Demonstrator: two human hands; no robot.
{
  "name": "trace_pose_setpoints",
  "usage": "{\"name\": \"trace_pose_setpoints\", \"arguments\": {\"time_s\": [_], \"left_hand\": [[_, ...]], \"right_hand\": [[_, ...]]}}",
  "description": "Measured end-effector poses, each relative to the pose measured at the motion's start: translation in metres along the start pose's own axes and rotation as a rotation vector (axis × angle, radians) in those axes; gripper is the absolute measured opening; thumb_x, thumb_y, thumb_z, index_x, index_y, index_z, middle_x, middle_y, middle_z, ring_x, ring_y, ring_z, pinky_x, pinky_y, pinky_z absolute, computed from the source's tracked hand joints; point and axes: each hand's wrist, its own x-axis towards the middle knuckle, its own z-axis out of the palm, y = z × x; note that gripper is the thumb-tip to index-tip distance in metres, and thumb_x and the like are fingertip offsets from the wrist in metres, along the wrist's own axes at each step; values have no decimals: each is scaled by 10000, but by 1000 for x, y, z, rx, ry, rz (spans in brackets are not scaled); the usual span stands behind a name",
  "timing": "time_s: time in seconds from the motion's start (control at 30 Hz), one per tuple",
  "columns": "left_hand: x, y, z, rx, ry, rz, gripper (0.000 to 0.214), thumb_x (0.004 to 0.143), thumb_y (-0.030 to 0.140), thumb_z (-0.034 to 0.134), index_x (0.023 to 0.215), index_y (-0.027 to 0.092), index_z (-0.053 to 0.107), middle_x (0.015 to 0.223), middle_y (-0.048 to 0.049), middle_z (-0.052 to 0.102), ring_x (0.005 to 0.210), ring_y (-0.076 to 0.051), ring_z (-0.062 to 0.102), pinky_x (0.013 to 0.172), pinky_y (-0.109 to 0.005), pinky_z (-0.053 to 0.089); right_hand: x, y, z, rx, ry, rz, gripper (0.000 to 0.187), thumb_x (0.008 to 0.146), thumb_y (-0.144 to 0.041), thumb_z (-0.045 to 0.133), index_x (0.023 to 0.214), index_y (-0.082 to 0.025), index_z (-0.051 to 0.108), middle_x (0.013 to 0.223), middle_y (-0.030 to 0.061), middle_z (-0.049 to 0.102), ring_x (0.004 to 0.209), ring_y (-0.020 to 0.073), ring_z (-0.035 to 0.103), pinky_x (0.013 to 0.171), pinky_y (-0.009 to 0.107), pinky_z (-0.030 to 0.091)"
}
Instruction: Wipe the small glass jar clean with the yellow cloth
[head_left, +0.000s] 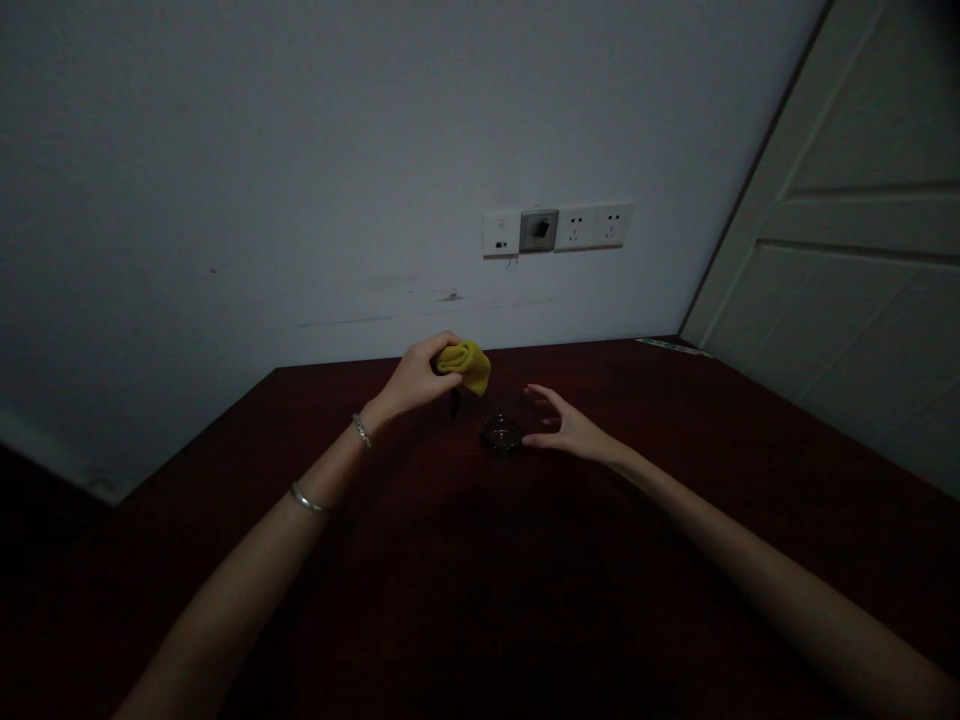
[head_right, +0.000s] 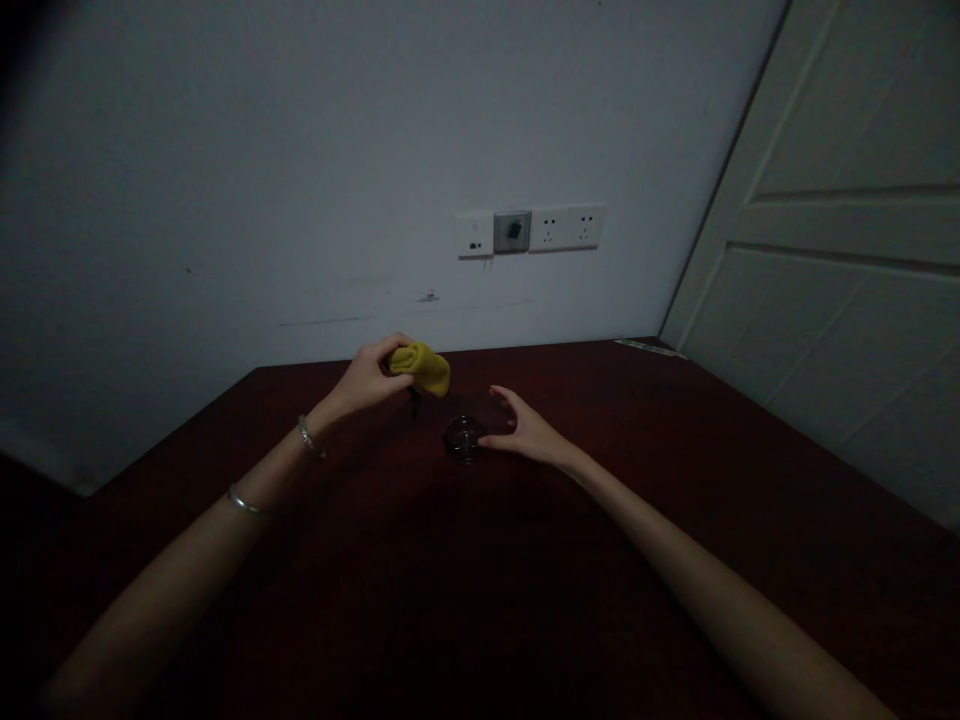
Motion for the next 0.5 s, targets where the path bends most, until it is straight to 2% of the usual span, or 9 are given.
{"name": "trace_pose_setpoints", "arguments": {"time_s": [0.07,0.13,0.27,0.4,0.5], "left_hand": [[4,-2,-3,115,-111,62,291,652,126,536,929,173,613,897,-16,634,820,-152,574,785,-297,453],[6,-4,1,177,-222,121,322,659,112,519,956,179,623,941,-30,633,871,-166,573,823,-312,444],[1,-4,21,322,-419,237,349,681,106,521,994,206,636,989,-52,602,945,-204,534,856,-342,420],[-7,-2,45,458,-534,349,308,715,120,536,985,218,648,946,-76,600,928,-244,496,840,-369,397],[-9,-5,56,452,-610,373,328,711,102,534,1007,206,631,942,-81,615,936,-247,506,855,-362,393]], "right_hand": [[1,9,5,-88,-82,-37,1034,575,-438,808,1430,-205,275,1505,173,286,1379,294,290,1127,495,237],[4,14,11,-106,-136,-69,1108,554,-445,824,1456,-200,229,1520,179,256,1397,286,261,1153,473,178],[9,19,23,-45,-175,-124,1145,551,-438,828,1471,-224,182,1510,184,282,1375,281,315,1138,474,224],[11,28,31,-108,-147,-139,1124,555,-435,824,1461,-207,199,1439,194,400,1319,301,407,1097,490,298],[11,34,34,-172,-119,-147,1083,567,-455,812,1442,-180,236,1413,198,428,1292,304,438,1075,479,333]]}}
